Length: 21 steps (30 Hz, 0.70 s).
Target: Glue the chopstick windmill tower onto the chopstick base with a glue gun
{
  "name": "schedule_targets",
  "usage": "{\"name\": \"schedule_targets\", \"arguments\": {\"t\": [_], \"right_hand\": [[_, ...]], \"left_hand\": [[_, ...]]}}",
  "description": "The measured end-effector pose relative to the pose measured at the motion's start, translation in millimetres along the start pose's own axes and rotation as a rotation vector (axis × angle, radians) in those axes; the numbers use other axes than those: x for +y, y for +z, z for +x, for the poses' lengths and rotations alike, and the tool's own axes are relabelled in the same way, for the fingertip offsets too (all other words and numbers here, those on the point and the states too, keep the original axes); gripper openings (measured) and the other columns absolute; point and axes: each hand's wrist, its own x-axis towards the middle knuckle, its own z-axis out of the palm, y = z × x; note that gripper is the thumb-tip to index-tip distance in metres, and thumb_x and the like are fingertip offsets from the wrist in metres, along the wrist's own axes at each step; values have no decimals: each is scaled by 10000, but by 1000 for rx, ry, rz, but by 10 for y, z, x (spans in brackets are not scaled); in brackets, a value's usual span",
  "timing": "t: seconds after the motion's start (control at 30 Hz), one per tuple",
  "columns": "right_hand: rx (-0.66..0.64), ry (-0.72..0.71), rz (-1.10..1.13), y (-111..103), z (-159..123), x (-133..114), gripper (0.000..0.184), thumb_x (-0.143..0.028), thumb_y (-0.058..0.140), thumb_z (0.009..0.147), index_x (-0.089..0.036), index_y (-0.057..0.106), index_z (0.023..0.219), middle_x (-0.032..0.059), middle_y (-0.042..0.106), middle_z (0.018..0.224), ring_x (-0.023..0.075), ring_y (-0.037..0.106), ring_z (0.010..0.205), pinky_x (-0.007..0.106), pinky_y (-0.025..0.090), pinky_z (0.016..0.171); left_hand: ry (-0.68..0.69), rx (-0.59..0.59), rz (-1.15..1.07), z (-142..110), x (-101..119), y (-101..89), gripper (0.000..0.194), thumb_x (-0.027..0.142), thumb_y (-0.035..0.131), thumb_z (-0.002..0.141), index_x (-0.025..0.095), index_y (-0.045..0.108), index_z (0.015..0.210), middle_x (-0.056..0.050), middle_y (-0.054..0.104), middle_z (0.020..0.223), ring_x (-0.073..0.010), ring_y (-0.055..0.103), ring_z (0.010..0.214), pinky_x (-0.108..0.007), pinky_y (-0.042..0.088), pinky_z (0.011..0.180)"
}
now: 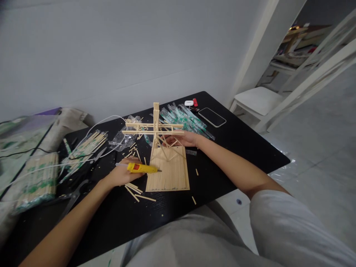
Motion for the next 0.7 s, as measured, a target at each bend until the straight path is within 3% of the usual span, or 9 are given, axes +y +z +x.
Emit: {"name": "schedule_targets", "arguments": {"t": [0.33, 0.7], "right_hand": [[-13, -12, 0, 7, 0, -11, 546, -607, 838, 950, -135, 753, 1209, 156, 816, 1169, 264, 783, 1110, 382, 587, 1017], [5, 5, -5, -4, 6, 0, 463, -576, 764, 1025, -147, 757, 1197, 148, 815, 1140, 257, 782, 1103, 384, 588, 1013]], "left_hand": [[7, 33, 36, -16, -39, 30, 80, 251, 754, 901, 230, 746, 824, -9, 794, 859, -199, 754, 820, -339, 609, 870], [1, 32, 62, -20, -54, 40, 102, 272, 738, 903, 238, 752, 808, -4, 804, 848, -189, 752, 811, -322, 616, 865]]}}
